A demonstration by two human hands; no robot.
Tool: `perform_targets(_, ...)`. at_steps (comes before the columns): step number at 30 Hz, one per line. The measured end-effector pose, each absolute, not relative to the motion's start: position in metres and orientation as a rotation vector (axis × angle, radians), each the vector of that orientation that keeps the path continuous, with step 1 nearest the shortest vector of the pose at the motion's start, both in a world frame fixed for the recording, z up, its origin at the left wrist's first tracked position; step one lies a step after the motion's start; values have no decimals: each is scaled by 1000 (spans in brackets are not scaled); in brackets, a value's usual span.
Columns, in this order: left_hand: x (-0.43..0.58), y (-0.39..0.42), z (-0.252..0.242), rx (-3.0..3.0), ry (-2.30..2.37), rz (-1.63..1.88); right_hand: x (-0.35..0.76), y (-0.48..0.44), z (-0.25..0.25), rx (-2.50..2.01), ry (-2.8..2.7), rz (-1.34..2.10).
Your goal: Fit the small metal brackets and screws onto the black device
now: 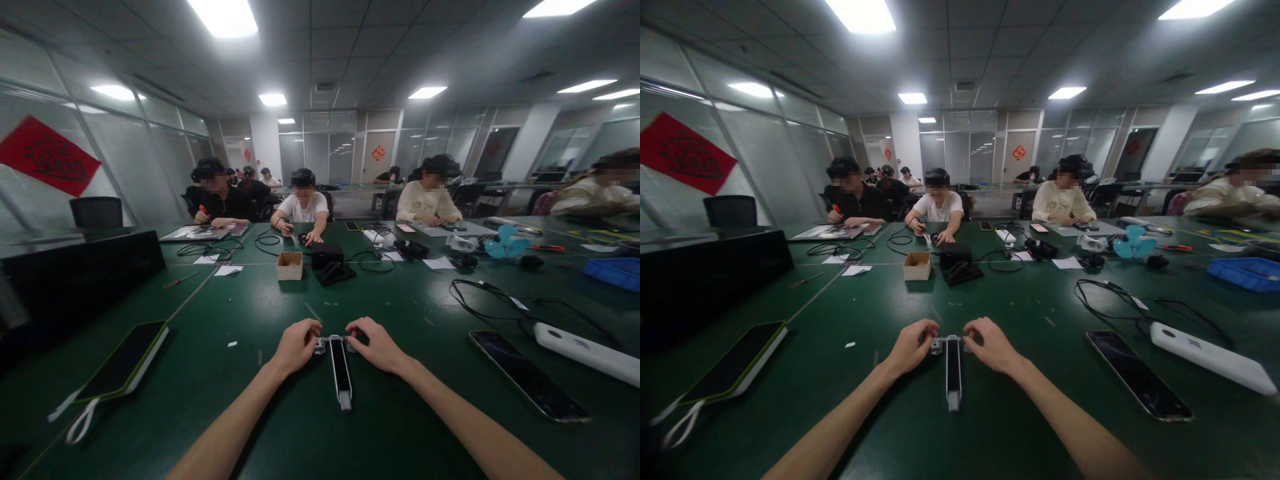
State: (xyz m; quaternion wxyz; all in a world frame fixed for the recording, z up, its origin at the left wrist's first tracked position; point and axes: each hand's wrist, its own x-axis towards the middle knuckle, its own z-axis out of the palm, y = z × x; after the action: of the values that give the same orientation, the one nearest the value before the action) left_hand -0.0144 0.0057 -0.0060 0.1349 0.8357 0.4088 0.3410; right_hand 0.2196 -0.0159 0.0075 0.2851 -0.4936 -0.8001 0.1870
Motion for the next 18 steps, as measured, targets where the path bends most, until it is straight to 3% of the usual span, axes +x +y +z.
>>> perform_targets(18,-15,8,-10,2338,1248,1086,174,-53,25,-1706,-2194,713)
